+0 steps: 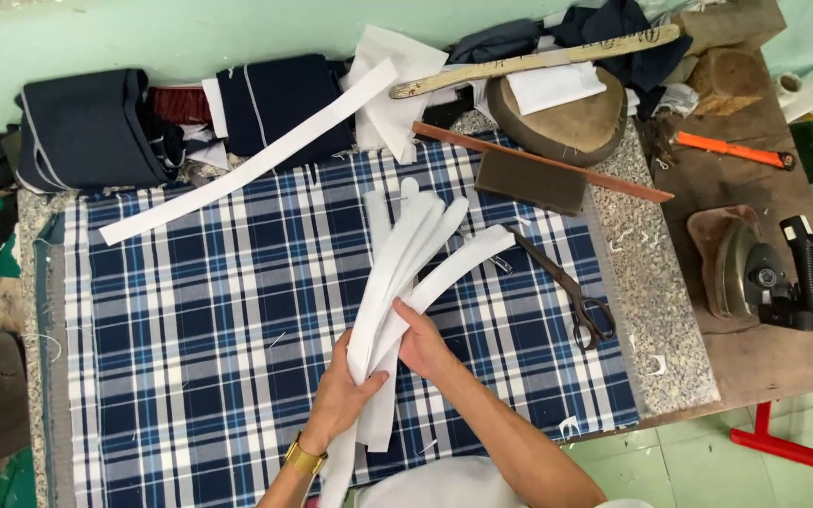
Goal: Cutting, folding, and bundling white fabric strips on a plaid work surface, then pressing them with an iron.
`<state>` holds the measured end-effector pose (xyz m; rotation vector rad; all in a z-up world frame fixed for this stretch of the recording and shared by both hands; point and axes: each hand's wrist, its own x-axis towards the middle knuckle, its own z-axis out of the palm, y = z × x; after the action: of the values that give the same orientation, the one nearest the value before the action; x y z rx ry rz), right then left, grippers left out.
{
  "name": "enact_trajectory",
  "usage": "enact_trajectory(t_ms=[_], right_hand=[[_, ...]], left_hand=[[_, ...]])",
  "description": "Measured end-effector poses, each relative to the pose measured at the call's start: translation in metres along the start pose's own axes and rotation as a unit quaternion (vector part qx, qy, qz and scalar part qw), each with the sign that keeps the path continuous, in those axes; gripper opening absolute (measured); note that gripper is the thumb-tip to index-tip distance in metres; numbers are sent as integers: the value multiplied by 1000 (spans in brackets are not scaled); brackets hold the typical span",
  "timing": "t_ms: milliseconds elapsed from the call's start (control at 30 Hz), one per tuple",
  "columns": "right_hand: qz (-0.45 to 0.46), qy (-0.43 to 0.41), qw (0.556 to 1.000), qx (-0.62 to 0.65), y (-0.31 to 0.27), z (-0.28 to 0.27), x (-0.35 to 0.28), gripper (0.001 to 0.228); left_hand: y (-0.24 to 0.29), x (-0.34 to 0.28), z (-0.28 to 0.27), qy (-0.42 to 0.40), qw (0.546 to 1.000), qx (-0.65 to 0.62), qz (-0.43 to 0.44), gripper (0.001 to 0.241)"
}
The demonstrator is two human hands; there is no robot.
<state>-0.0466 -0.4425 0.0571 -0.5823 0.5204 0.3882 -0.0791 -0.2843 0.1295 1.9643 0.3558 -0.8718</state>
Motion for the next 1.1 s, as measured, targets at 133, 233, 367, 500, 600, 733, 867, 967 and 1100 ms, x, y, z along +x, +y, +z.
enact_trajectory(t_ms=[133,233,367,500,600,733,867,967,1100], right_hand=[[-19,-12,1000,12,14,-4,-7,54],[-34,-24,998,44,12,5,-13,57],[-27,-11,999,16,12,4,-17,44],[-11,53,998,-17,31,-37,14,54],[-19,54,998,-21,38,-39,11,65],[-20,37,999,32,48,-51,21,33],[-31,12,998,50,52,-50,13,26],[-47,21,999,6,59,-55,18,29],[-5,99,994,-51,55,-34,7,59]], left_hand=[[9,-7,11,33,999,-9,11,89],[-6,0,22,113,985,55,115,82],[-27,14,29,127,979,43,152,63],[-2,-2,21,81,994,-62,50,53],[-18,9,22,94,993,-59,41,51],[-19,16,26,98,990,-101,26,49],[-25,29,18,136,976,-169,27,29],[2,15,-3,112,988,-100,30,34],[9,10,1,71,996,46,34,58]])
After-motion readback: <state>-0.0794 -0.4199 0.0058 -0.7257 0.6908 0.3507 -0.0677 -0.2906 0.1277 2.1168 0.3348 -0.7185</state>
